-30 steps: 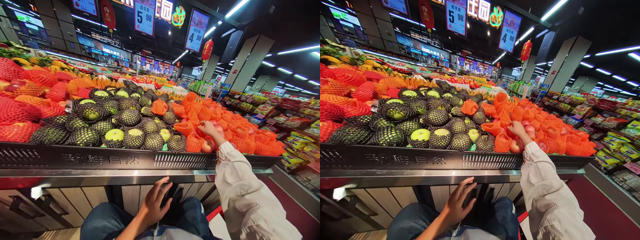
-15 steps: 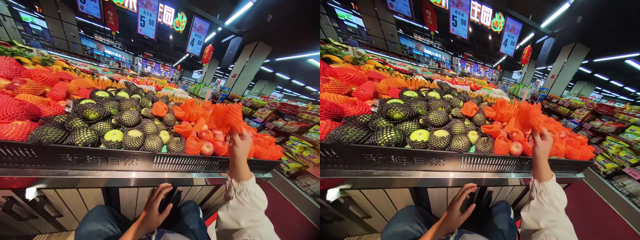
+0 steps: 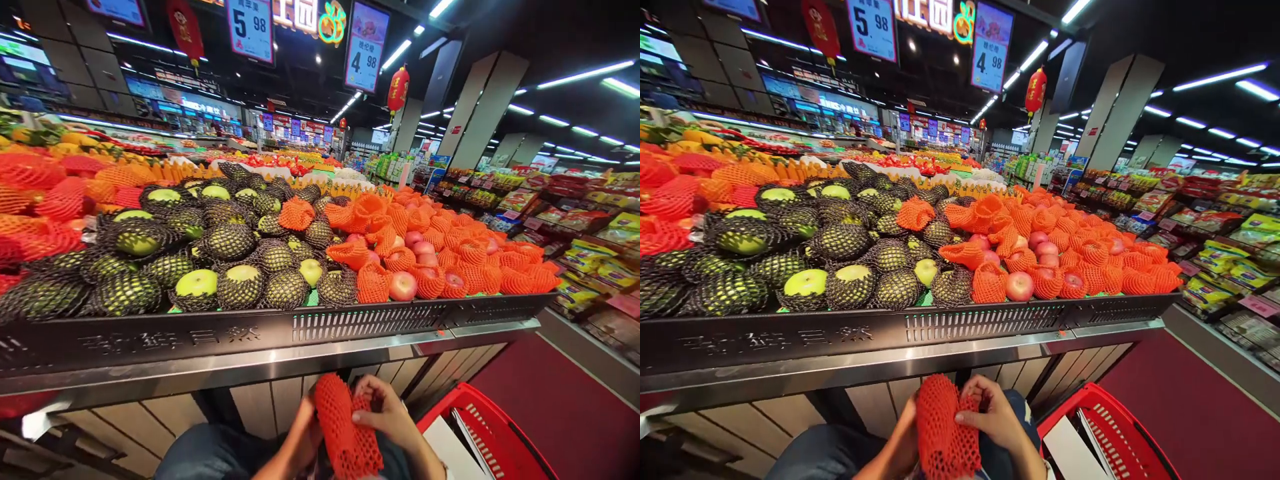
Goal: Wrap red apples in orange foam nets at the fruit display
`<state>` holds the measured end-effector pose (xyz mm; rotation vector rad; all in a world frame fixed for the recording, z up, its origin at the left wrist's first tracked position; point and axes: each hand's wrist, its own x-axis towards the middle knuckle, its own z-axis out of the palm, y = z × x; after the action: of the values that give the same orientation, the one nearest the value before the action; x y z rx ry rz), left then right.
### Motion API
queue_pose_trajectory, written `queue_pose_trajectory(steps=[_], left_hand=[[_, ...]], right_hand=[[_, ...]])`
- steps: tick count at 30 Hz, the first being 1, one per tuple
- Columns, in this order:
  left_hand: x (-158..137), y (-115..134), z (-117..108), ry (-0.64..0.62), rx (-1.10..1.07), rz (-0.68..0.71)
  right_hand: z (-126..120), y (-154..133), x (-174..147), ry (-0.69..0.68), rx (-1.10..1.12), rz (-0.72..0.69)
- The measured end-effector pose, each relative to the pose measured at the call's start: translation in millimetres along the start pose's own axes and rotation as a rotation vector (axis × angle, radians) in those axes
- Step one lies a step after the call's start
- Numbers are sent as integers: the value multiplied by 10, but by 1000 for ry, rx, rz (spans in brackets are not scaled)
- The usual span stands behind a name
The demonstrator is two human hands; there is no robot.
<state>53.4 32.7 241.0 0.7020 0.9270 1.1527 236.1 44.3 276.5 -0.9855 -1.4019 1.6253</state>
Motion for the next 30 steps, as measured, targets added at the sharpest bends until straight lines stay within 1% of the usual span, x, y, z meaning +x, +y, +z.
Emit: queue_pose_trajectory(steps=[1,2,3,4,5,8,9,11,14,16,17,20,22,23,25,26,28,30], left_hand=[[-15,-47,-50,-79,-112,-42],[-28,-82,-92,-117,-164,-75],[-38,-100,-121,-121,-146,-76],[-45,-100,-136,-123,-79,-31],[-49,-82,-140,-132,24,54],[-52,42,-112,-185,400,365],[-51,87,-102,-203,491,429],[-51,149,-96,-217,582,478],[-51,148,-119,-205,566,447],[-51,111,-142,-187,470,378],[-51,92,-152,-174,400,331],[-60,60,-167,-125,187,195],[-76,62,-168,-147,132,154],[-86,68,-166,-180,151,158],[-110,84,-163,-268,282,200],[-121,93,-161,-315,370,231],[-137,107,-158,-366,506,294],[-144,114,-159,-363,550,337]], right_hand=[[-21,-10,-9,11,16,23],[-40,-26,-15,18,26,43],[-50,-44,-17,15,31,63],[-48,-62,-15,0,33,81],[-34,-79,-8,-19,35,94],[57,-114,26,-37,30,59],[89,-121,38,-32,20,32],[127,-125,58,-31,-23,-5],[98,-111,72,-2,-94,-23],[46,-98,70,82,-60,-47],[20,-94,66,141,8,-63],[-27,-110,54,302,333,-88],[-47,-160,59,338,455,-83],[-64,-205,69,338,445,-79],[-133,-353,107,356,294,-97],[-190,-460,133,397,174,-130],[-343,-739,202,547,-142,-240],[-511,-1055,295,755,-552,-376]])
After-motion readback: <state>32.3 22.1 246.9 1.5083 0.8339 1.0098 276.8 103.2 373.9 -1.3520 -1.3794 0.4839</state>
